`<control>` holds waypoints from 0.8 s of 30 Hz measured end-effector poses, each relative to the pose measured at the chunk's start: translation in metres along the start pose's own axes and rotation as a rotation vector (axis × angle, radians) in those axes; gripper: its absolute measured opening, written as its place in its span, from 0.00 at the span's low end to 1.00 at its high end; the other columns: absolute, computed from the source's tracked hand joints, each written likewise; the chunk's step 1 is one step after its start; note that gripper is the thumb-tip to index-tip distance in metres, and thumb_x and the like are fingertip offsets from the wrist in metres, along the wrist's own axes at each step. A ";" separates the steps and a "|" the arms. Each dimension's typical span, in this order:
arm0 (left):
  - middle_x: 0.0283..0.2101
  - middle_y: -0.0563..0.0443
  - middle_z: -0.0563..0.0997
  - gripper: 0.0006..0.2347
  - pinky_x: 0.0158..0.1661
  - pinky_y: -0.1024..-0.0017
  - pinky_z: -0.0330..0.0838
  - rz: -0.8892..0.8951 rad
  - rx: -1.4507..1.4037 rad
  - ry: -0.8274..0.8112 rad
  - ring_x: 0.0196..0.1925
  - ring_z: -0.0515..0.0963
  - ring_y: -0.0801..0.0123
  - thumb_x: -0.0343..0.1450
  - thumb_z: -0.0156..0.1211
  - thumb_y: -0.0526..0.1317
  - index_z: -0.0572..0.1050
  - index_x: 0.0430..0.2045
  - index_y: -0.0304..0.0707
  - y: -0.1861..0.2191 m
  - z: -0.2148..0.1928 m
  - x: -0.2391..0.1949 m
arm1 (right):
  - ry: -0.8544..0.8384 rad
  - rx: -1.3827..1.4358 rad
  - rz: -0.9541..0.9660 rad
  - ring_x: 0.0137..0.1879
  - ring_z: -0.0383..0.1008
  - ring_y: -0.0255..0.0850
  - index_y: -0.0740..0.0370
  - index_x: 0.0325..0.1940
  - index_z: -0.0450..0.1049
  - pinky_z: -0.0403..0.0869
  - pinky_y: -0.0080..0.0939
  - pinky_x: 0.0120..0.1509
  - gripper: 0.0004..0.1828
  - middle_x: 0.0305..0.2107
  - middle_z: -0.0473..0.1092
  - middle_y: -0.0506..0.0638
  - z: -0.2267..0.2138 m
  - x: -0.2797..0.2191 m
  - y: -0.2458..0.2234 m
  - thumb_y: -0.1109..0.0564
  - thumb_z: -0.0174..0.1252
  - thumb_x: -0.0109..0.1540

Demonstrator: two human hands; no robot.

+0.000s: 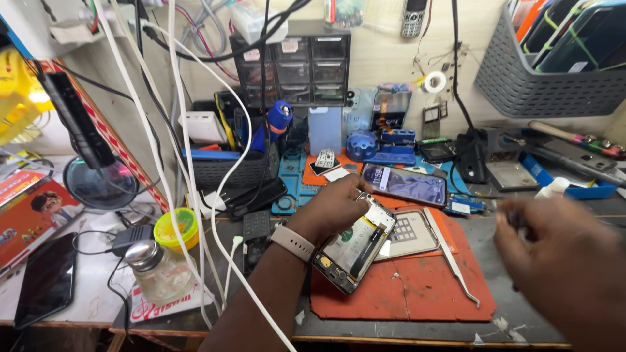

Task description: The person uses a metal prying tool to separate the back cover of a smartphone, then uses a screwdriver to remove screws from the internal frame. They handle the battery and internal components while working at a cluttered electronics repair bench.

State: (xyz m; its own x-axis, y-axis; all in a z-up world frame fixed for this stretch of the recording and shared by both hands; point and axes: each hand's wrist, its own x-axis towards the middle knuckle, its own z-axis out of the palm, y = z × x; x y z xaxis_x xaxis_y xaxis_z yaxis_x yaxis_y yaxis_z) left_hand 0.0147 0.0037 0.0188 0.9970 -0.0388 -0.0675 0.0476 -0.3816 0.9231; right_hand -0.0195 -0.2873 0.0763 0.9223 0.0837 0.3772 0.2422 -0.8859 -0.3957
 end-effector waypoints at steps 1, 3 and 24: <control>0.30 0.51 0.79 0.14 0.27 0.71 0.70 0.000 0.015 -0.014 0.28 0.76 0.75 0.69 0.55 0.33 0.71 0.50 0.34 -0.002 0.000 0.003 | 0.011 0.099 0.005 0.33 0.77 0.45 0.59 0.52 0.81 0.78 0.45 0.36 0.15 0.31 0.75 0.55 -0.008 0.006 -0.008 0.52 0.63 0.63; 0.30 0.51 0.79 0.12 0.28 0.72 0.71 0.037 0.073 -0.008 0.28 0.77 0.75 0.69 0.57 0.33 0.73 0.47 0.32 -0.005 0.002 0.006 | 0.004 0.106 -0.180 0.33 0.76 0.40 0.59 0.48 0.82 0.76 0.42 0.37 0.17 0.30 0.77 0.53 -0.018 0.027 -0.023 0.49 0.68 0.59; 0.34 0.46 0.83 0.11 0.32 0.73 0.75 0.003 -0.358 0.664 0.30 0.80 0.73 0.69 0.50 0.30 0.80 0.39 0.33 -0.008 -0.037 0.019 | -0.723 1.008 -0.442 0.43 0.81 0.38 0.66 0.54 0.69 0.78 0.37 0.48 0.14 0.35 0.80 0.56 0.097 0.080 -0.023 0.61 0.57 0.64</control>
State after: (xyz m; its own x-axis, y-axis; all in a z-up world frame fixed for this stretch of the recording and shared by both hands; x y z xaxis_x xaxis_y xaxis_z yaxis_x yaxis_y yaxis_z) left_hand 0.0357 0.0400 0.0244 0.8194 0.5687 0.0725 -0.0507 -0.0541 0.9972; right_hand 0.0779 -0.2164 0.0340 0.5836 0.7790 0.2291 0.3894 -0.0209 -0.9209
